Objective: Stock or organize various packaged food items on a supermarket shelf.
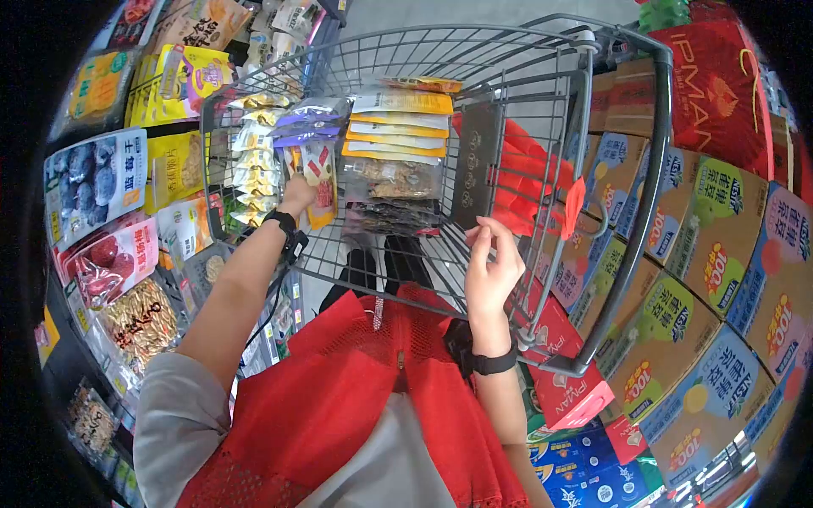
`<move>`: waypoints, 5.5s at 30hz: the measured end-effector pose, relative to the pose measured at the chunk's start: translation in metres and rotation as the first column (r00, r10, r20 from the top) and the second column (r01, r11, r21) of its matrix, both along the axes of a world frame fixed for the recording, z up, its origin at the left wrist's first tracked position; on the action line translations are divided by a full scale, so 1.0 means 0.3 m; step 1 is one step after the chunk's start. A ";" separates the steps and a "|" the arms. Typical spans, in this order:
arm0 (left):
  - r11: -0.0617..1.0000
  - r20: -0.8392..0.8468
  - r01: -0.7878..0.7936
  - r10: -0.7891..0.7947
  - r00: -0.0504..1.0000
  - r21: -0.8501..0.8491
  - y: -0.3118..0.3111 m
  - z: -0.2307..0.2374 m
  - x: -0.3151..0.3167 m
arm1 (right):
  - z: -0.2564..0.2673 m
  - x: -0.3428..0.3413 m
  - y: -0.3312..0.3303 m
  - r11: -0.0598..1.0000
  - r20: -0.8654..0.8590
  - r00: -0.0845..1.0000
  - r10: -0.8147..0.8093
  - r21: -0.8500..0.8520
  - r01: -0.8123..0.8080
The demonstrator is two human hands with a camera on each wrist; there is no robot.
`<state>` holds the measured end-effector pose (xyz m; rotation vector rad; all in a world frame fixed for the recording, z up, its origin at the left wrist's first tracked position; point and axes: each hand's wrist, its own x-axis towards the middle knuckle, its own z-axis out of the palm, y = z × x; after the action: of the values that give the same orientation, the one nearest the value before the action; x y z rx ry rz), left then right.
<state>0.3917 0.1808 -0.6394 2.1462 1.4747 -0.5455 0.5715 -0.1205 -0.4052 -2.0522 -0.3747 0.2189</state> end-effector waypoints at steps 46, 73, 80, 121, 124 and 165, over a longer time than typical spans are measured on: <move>0.805 0.858 -0.295 0.485 -0.172 -0.514 -0.466 1.234 -1.400 | 0.482 -1.340 0.446 0.467 -0.327 0.334 0.884 0.589 -0.660; 0.585 0.865 -0.637 -0.327 0.381 0.502 -0.006 1.930 -1.229 | 0.778 -1.079 1.004 0.293 -0.036 0.383 0.923 0.711 -0.639; -0.274 0.002 -0.151 -0.478 0.878 0.950 0.345 2.252 -1.012 | 0.693 -0.881 1.246 0.315 -0.027 0.455 0.890 0.759 -0.570; -0.140 0.014 -0.123 -0.604 0.797 0.982 0.386 2.404 -0.948 | 1.041 -1.003 1.791 0.040 0.287 0.216 0.933 0.513 -0.857; -0.118 -0.008 -0.072 -0.568 0.823 0.990 0.361 2.400 -0.945 | 1.023 -1.077 1.921 0.146 0.262 0.271 0.926 0.413 -0.899; 0.848 0.216 0.414 -0.496 0.841 0.331 0.141 0.498 -0.742 | 0.216 -0.211 0.017 0.683 0.602 0.749 0.276 -0.671 0.287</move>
<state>0.1690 0.2229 -0.4899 2.6850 0.9056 -0.1610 0.5083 -0.1153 -0.3404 -2.9246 -0.8280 -0.5046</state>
